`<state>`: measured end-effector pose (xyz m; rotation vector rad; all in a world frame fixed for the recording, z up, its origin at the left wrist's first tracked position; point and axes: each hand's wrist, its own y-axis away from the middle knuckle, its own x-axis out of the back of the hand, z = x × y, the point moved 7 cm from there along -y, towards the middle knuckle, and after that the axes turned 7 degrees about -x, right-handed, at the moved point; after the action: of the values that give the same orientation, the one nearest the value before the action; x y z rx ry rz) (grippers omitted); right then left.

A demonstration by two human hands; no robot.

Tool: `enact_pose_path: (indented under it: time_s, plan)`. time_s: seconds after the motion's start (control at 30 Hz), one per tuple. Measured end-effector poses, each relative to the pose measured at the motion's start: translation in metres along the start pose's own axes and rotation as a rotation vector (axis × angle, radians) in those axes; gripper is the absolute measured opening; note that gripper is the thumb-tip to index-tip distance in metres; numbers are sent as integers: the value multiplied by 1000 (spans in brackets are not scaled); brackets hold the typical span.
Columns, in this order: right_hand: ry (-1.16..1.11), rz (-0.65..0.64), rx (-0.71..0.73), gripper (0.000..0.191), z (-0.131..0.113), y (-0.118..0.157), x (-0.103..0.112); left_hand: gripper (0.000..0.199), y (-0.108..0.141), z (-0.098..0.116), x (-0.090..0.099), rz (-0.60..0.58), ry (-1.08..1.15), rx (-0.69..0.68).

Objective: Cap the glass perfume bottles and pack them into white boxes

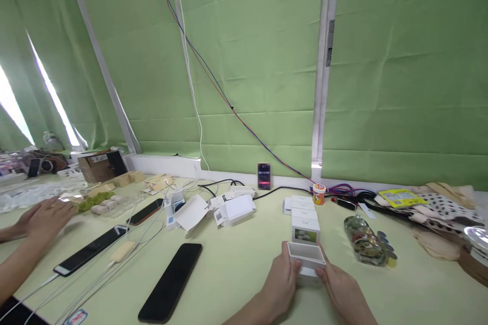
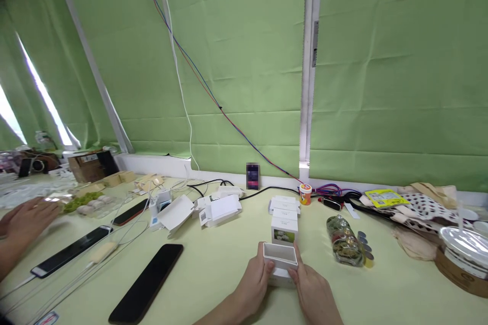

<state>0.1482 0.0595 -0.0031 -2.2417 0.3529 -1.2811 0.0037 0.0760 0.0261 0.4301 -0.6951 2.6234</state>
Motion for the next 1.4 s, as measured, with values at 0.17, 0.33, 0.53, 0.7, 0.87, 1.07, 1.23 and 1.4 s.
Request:
enact_pose_path:
  time_s: [0.17, 0.33, 0.53, 0.7, 0.87, 1.07, 1.23, 1.4]
  plan:
    - [49, 40, 33, 53, -4, -1, 3, 41, -1, 1, 2, 5, -3, -15]
    - [35, 27, 16, 55, -5, -1, 1, 46, -1, -3, 0, 8, -1, 0]
    - [56, 32, 12, 67, -5, -3, 3, 49, -1, -9, -1, 19, -28, 9]
    - [88, 33, 22, 71, -8, -3, 6, 47, -1, -12, -3, 12, -68, 6]
    - [112, -11, -35, 80, -3, -4, 2, 49, -1, -12, -3, 10, -89, 19]
    - [71, -176, -208, 65, 11, -5, -2, 46, -5, -8, -7, -35, -95, -3]
    - [31, -210, -256, 50, 12, -6, 0, 48, -10, -15, -9, -67, -124, 8]
    - [-33, -235, -284, 44, 14, -8, 3, 44, -11, -15, -8, -154, -124, -5]
